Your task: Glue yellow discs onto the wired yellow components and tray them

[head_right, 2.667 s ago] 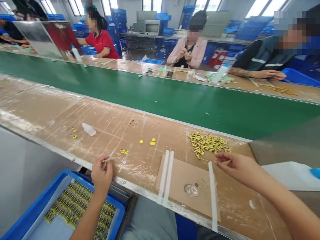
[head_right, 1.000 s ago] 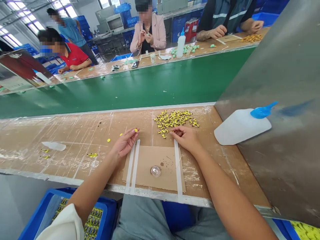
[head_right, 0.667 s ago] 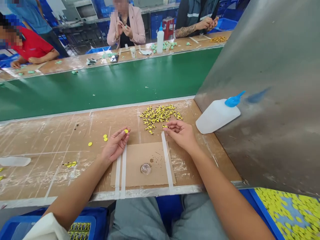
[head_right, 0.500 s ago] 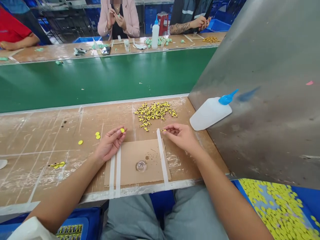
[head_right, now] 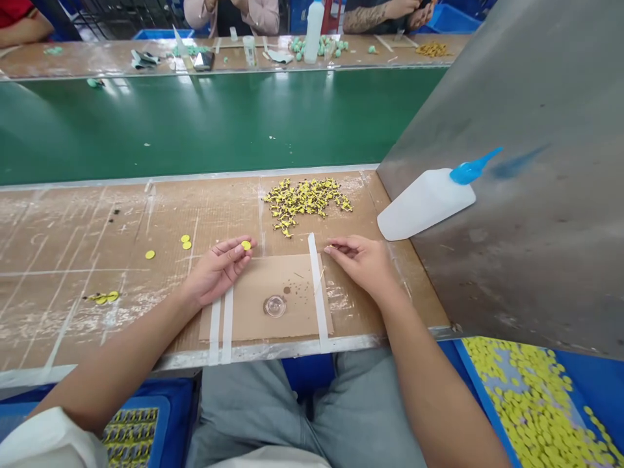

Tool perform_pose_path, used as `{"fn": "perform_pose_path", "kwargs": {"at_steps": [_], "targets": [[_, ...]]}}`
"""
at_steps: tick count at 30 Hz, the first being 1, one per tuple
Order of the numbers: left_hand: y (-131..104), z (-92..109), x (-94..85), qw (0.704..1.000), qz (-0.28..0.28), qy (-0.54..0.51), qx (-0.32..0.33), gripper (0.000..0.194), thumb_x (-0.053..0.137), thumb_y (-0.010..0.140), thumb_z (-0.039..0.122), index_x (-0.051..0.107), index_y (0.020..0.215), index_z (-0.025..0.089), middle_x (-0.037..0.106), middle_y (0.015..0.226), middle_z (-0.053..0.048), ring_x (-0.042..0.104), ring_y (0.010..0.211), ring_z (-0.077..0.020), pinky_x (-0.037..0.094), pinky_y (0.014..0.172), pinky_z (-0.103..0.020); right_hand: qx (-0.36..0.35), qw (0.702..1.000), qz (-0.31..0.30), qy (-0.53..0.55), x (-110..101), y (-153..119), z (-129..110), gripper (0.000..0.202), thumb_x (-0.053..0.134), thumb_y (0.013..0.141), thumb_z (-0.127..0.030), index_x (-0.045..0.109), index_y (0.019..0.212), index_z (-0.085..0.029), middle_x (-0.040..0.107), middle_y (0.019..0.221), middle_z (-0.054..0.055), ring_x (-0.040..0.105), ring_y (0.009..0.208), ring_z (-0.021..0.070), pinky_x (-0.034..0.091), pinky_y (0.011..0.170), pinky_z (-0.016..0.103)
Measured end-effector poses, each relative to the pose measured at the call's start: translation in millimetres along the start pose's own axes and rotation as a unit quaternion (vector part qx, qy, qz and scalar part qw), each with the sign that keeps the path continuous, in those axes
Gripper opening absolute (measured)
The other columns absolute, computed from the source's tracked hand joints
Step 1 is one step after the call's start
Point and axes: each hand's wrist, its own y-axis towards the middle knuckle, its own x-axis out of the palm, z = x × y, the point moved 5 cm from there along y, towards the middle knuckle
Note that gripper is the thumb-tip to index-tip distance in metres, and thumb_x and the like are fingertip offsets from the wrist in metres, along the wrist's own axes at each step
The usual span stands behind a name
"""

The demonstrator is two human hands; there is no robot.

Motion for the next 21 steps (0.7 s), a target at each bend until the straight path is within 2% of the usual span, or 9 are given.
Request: {"fn": "perform_pose_path", "kwargs": {"at_steps": [3, 8, 12, 15, 19, 21], "targets": [[1, 0, -0.8, 1.000, 0.004, -0.004, 0.006, 0.020, 0.072, 0.080, 0.005, 0.077, 0.098, 0.012, 0.078, 0.101, -0.008, 0.073, 0.080, -0.0087, 0.059, 0.078, -0.014, 0.003, 0.999, 0.031, 0.019, 0, -6, -1, 0.026, 0.076, 0.079, -0.042, 0.079, 0.096, -0.022, 0.077, 0.090, 0.006, 0.071, 0.074, 0.0199, 0.061, 0.068, 0.031], [2, 0, -2.6, 1.000, 0.014, -0.009, 0.003, 0.022, 0.072, 0.079, 0.004, 0.076, 0.100, 0.012, 0.078, 0.099, -0.007, 0.074, 0.079, -0.0089, 0.059, 0.076, -0.013, 0.019, 0.999, 0.041, 0.018, 6, -8, -4, 0.027, 0.079, 0.076, -0.040, 0.078, 0.094, -0.020, 0.077, 0.079, 0.004, 0.070, 0.064, 0.0181, 0.060, 0.062, 0.029], [1, 0, -2.2, 1.000, 0.006, -0.014, -0.004, 0.021, 0.067, 0.084, 0.004, 0.076, 0.102, 0.011, 0.078, 0.100, -0.009, 0.074, 0.080, -0.0088, 0.059, 0.078, -0.013, -0.072, 0.996, 0.034, -0.031, 9, -13, -12, 0.017, 0.075, 0.081, -0.037, 0.079, 0.091, -0.023, 0.077, 0.087, 0.004, 0.069, 0.066, 0.0171, 0.057, 0.059, 0.028], [0, 0, -2.1, 1.000, 0.002, -0.012, -0.007, 0.021, 0.064, 0.086, 0.004, 0.076, 0.102, 0.011, 0.078, 0.101, -0.009, 0.074, 0.082, -0.0090, 0.059, 0.079, -0.013, -0.114, 0.993, 0.030, -0.030, 8, -15, -14, 0.014, 0.073, 0.085, -0.035, 0.079, 0.091, -0.025, 0.078, 0.094, 0.004, 0.072, 0.078, 0.0192, 0.059, 0.067, 0.030], [0, 0, -2.6, 1.000, 0.001, -0.014, -0.008, 0.023, 0.064, 0.086, 0.002, 0.076, 0.102, 0.012, 0.078, 0.100, -0.008, 0.074, 0.083, -0.0087, 0.059, 0.079, -0.012, -0.074, 0.997, 0.030, -0.007, 3, -12, -12, 0.013, 0.076, 0.082, -0.034, 0.079, 0.090, -0.025, 0.078, 0.093, 0.004, 0.073, 0.079, 0.0196, 0.060, 0.071, 0.031], [0, -1, -2.6, 1.000, 0.002, -0.013, -0.011, 0.024, 0.063, 0.085, 0.001, 0.076, 0.102, 0.012, 0.078, 0.099, -0.007, 0.074, 0.083, -0.0083, 0.058, 0.079, -0.012, -0.011, 0.995, 0.081, 0.056, -1, -15, -15, 0.015, 0.079, 0.078, -0.035, 0.079, 0.088, -0.024, 0.077, 0.087, 0.003, 0.071, 0.071, 0.0178, 0.060, 0.064, 0.029]]}}
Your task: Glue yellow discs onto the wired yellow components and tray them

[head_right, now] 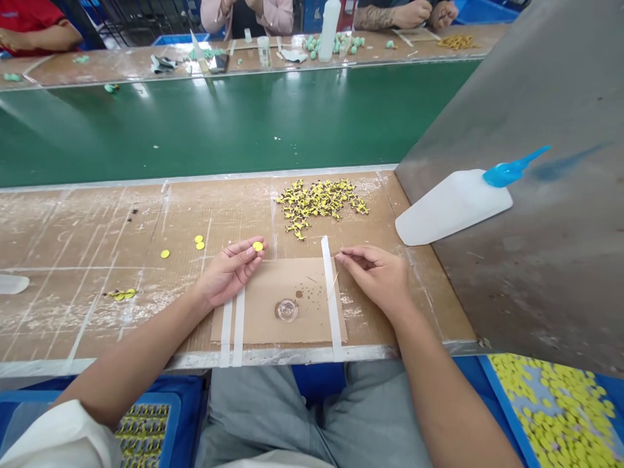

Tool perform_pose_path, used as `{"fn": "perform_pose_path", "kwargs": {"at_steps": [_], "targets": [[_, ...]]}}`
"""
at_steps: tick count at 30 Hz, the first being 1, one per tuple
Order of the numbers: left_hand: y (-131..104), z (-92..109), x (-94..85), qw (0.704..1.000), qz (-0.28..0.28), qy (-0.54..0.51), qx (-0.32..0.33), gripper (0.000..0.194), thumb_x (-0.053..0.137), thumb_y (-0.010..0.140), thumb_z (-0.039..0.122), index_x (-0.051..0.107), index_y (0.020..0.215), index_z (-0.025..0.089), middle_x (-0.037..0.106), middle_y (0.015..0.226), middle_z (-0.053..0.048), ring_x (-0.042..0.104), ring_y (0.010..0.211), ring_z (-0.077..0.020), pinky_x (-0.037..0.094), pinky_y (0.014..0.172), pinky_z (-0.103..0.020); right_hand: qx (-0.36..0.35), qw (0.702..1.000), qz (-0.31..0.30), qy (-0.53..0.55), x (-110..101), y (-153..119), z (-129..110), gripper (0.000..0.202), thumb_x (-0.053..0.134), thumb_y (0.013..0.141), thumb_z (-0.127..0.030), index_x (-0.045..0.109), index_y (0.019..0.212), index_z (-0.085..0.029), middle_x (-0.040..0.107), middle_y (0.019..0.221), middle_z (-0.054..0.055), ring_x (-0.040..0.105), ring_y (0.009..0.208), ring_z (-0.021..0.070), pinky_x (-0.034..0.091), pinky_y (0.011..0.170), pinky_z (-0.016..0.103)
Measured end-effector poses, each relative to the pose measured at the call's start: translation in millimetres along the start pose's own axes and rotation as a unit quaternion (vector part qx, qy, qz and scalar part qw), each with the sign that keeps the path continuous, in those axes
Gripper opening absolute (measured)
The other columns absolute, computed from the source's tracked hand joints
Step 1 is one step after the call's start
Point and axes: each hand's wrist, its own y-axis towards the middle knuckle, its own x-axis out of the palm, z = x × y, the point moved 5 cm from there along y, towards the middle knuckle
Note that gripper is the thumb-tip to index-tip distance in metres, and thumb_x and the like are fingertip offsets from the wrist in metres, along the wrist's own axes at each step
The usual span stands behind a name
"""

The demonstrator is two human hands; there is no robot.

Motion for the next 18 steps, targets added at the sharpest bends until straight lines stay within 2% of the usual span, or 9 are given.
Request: {"fn": "perform_pose_path", "kwargs": {"at_steps": [2, 3, 5, 8, 11, 18], "targets": [[1, 0, 0.8, 1.000, -0.003, 0.002, -0.002, 0.023, 0.063, 0.085, 0.001, 0.076, 0.102, 0.012, 0.078, 0.098, -0.007, 0.074, 0.081, -0.0081, 0.059, 0.079, -0.012, 0.072, 0.989, 0.072, 0.109, 1, -10, -8, 0.018, 0.081, 0.076, -0.037, 0.078, 0.089, -0.024, 0.076, 0.080, 0.002, 0.067, 0.060, 0.0145, 0.057, 0.055, 0.026], [1, 0, 1.3, 1.000, -0.006, 0.002, -0.003, 0.023, 0.063, 0.086, 0.002, 0.076, 0.101, 0.011, 0.078, 0.097, -0.007, 0.074, 0.080, -0.0080, 0.059, 0.079, -0.012, 0.094, 0.977, 0.086, 0.171, 6, -19, -15, 0.019, 0.081, 0.077, -0.038, 0.077, 0.089, -0.024, 0.076, 0.077, 0.002, 0.065, 0.055, 0.0132, 0.055, 0.049, 0.024], [2, -1, 2.3, 1.000, -0.011, 0.003, -0.003, 0.020, 0.063, 0.087, 0.003, 0.076, 0.101, 0.010, 0.078, 0.094, -0.007, 0.074, 0.078, -0.0081, 0.059, 0.078, -0.013, 0.097, 0.965, 0.059, 0.236, 22, -38, -33, 0.016, 0.083, 0.075, -0.033, 0.077, 0.087, -0.025, 0.076, 0.077, 0.002, 0.066, 0.055, 0.0126, 0.055, 0.047, 0.022], [2, -2, 2.7, 1.000, -0.019, 0.003, -0.002, 0.019, 0.064, 0.087, 0.005, 0.076, 0.100, 0.010, 0.078, 0.091, -0.007, 0.074, 0.079, -0.0085, 0.059, 0.079, -0.013, 0.022, 0.975, 0.011, 0.221, 42, -64, -60, 0.010, 0.081, 0.077, -0.020, 0.078, 0.086, -0.024, 0.077, 0.080, 0.003, 0.071, 0.066, 0.0156, 0.062, 0.061, 0.027], [3, -2, 2.8, 0.999, -0.034, 0.007, 0.005, 0.018, 0.063, 0.088, 0.007, 0.076, 0.101, 0.011, 0.078, 0.090, -0.006, 0.074, 0.080, -0.0085, 0.058, 0.080, -0.014, -0.054, 0.983, -0.004, 0.174, 50, -77, -71, 0.019, 0.080, 0.076, -0.011, 0.078, 0.089, -0.025, 0.077, 0.083, 0.004, 0.072, 0.070, 0.0169, 0.063, 0.069, 0.030], [2, -2, 2.5, 0.999, -0.033, 0.025, 0.006, 0.017, 0.064, 0.089, 0.012, 0.075, 0.102, 0.014, 0.077, 0.095, -0.006, 0.073, 0.084, -0.0093, 0.058, 0.084, -0.017, -0.081, 0.987, 0.006, 0.135, 56, -73, -66, 0.015, 0.080, 0.077, -0.015, 0.078, 0.088, -0.025, 0.077, 0.082, 0.003, 0.072, 0.067, 0.0181, 0.063, 0.061, 0.030]]}}
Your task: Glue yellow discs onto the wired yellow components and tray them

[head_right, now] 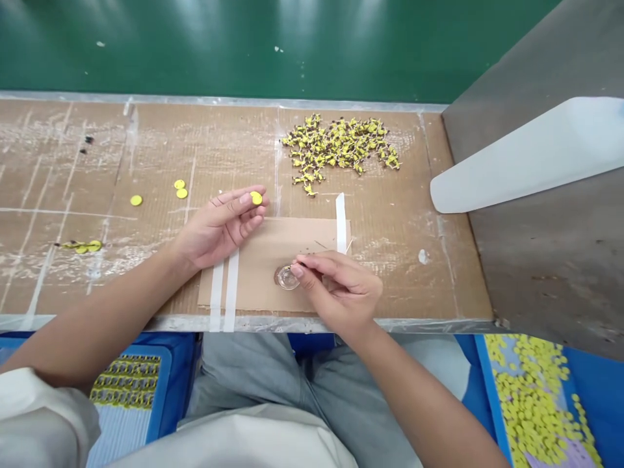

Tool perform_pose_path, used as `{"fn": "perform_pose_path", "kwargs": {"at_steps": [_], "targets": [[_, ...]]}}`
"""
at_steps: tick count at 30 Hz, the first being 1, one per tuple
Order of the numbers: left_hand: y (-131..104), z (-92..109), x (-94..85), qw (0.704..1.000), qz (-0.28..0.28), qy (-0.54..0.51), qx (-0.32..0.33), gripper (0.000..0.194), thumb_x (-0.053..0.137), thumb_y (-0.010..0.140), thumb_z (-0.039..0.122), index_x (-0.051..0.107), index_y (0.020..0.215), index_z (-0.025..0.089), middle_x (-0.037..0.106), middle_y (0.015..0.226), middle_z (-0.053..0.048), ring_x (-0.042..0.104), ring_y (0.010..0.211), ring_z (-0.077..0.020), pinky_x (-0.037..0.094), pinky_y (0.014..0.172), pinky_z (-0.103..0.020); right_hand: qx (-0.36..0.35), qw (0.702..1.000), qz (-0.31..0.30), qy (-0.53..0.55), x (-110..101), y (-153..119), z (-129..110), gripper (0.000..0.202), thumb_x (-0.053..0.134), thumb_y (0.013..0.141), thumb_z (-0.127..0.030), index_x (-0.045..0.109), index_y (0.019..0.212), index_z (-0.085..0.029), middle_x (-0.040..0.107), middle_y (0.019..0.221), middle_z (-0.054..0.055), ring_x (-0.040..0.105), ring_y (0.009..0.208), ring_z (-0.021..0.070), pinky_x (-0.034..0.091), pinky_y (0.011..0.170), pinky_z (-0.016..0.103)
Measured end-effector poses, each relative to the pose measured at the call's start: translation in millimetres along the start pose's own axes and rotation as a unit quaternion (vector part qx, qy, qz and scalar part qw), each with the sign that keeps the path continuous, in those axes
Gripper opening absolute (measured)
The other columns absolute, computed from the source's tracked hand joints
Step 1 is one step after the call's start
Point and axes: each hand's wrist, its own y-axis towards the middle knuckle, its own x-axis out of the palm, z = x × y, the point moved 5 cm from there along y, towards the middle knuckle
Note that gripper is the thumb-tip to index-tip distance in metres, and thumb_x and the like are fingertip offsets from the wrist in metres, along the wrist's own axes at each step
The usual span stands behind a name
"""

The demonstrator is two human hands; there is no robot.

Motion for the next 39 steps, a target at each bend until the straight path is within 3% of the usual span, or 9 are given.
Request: {"fn": "perform_pose_path", "kwargs": {"at_steps": [8, 20, 34, 39], "targets": [[-0.2, 0.7, -0.1, 0.999, 0.021, -0.021, -0.014, 0.015, 0.067, 0.087, 0.010, 0.075, 0.100, 0.012, 0.077, 0.092, -0.006, 0.074, 0.077, -0.0102, 0.060, 0.082, -0.020, -0.003, 1.000, -0.011, -0.018, -0.4, -2.6, -1.3, 0.017, 0.079, 0.078, -0.014, 0.079, 0.090, -0.027, 0.077, 0.083, 0.003, 0.072, 0.068, 0.0188, 0.062, 0.059, 0.031], [0.1, 2.4, 1.2, 1.000, -0.012, 0.004, 0.000, 0.017, 0.062, 0.090, 0.011, 0.075, 0.102, 0.013, 0.077, 0.094, -0.004, 0.073, 0.077, -0.0081, 0.059, 0.080, -0.017, -0.006, 0.999, -0.038, 0.035, -0.1, -1.1, -2.2, 0.028, 0.077, 0.076, -0.006, 0.079, 0.094, -0.028, 0.077, 0.084, 0.003, 0.070, 0.067, 0.0164, 0.059, 0.059, 0.029], [-0.3, 0.5, 0.4, 0.999, 0.021, -0.025, -0.023, 0.018, 0.068, 0.086, 0.011, 0.073, 0.103, 0.014, 0.077, 0.093, -0.005, 0.074, 0.076, -0.0104, 0.060, 0.085, -0.023, -0.016, 0.998, -0.054, 0.028, 0.2, -1.1, -2.4, 0.024, 0.078, 0.077, -0.009, 0.079, 0.093, -0.027, 0.077, 0.082, 0.004, 0.071, 0.067, 0.0179, 0.059, 0.059, 0.031], [-0.5, 1.6, 2.0, 1.000, -0.004, -0.023, -0.008, 0.016, 0.066, 0.087, 0.010, 0.074, 0.101, 0.012, 0.077, 0.093, -0.005, 0.074, 0.075, -0.0092, 0.061, 0.081, -0.020, -0.017, 0.998, -0.054, 0.029, -0.3, -1.6, -1.5, 0.026, 0.077, 0.076, -0.007, 0.078, 0.092, -0.027, 0.076, 0.082, 0.004, 0.071, 0.069, 0.0179, 0.059, 0.061, 0.031]]}}
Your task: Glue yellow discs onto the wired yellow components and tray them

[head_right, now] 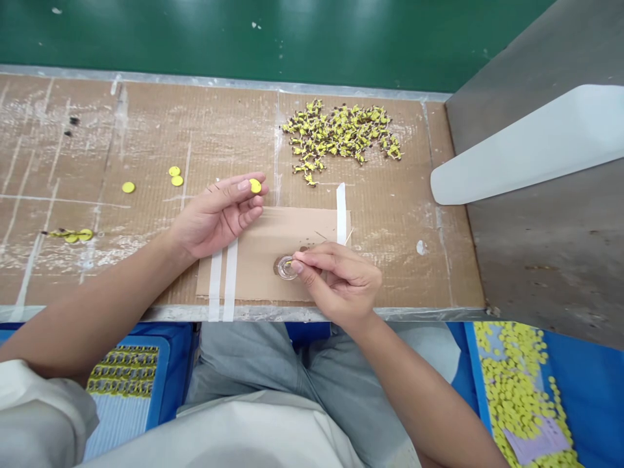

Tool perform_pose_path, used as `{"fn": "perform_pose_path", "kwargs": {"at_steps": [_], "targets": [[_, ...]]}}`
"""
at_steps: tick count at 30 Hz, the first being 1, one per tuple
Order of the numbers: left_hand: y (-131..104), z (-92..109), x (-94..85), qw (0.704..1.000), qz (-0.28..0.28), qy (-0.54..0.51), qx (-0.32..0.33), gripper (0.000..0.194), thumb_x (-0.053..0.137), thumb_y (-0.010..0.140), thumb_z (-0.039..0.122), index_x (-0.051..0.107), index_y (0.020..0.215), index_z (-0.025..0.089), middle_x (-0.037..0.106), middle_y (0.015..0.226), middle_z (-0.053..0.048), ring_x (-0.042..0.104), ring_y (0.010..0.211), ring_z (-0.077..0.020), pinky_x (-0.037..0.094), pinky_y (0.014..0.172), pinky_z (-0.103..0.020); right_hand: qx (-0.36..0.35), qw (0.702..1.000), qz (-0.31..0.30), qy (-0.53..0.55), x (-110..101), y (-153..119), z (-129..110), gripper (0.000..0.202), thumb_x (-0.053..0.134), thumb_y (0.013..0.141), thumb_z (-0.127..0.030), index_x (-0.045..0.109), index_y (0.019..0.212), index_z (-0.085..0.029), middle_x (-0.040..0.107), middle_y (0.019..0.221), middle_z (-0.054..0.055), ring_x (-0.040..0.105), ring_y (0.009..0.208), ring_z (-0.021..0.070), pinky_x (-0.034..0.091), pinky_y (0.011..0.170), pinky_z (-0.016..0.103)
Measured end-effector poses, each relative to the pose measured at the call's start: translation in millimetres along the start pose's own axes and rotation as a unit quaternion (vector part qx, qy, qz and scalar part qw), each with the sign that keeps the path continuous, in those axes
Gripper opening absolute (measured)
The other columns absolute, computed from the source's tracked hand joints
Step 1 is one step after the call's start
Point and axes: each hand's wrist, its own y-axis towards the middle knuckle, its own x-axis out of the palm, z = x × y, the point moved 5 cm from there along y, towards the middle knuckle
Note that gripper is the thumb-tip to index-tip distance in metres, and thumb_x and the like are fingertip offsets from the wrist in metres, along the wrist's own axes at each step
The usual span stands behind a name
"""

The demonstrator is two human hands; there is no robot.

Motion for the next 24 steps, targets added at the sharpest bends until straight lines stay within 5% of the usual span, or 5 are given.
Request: {"fn": "perform_pose_path", "kwargs": {"at_steps": [7, 18, 24], "targets": [[0, -1, -2.0, 0.999, 0.031, -0.001, -0.016, 0.018, 0.068, 0.086, 0.011, 0.073, 0.104, 0.013, 0.077, 0.093, -0.006, 0.075, 0.076, -0.0103, 0.060, 0.085, -0.023, 0.033, 0.999, 0.034, 0.006, -6, -1, 2, 0.015, 0.077, 0.079, -0.015, 0.077, 0.089, -0.026, 0.076, 0.082, 0.004, 0.071, 0.070, 0.0181, 0.061, 0.064, 0.033], [0, 0, -1.4, 1.000, 0.007, 0.005, -0.005, 0.016, 0.066, 0.088, 0.011, 0.074, 0.101, 0.012, 0.077, 0.093, -0.005, 0.073, 0.074, -0.0084, 0.060, 0.080, -0.019, -0.079, 0.995, -0.001, -0.068, -6, 2, -8, 0.035, 0.075, 0.078, -0.005, 0.077, 0.103, -0.029, 0.075, 0.087, 0.004, 0.069, 0.068, 0.0173, 0.058, 0.059, 0.030], [-1, -1, -1.6, 1.000, 0.026, -0.003, -0.015, 0.017, 0.069, 0.086, 0.011, 0.074, 0.102, 0.013, 0.077, 0.093, -0.006, 0.074, 0.074, -0.0095, 0.060, 0.084, -0.022, -0.073, 0.995, -0.009, -0.066, -5, 1, -5, 0.036, 0.075, 0.078, -0.005, 0.077, 0.104, -0.030, 0.076, 0.087, 0.005, 0.070, 0.069, 0.0179, 0.058, 0.059, 0.031]]}}
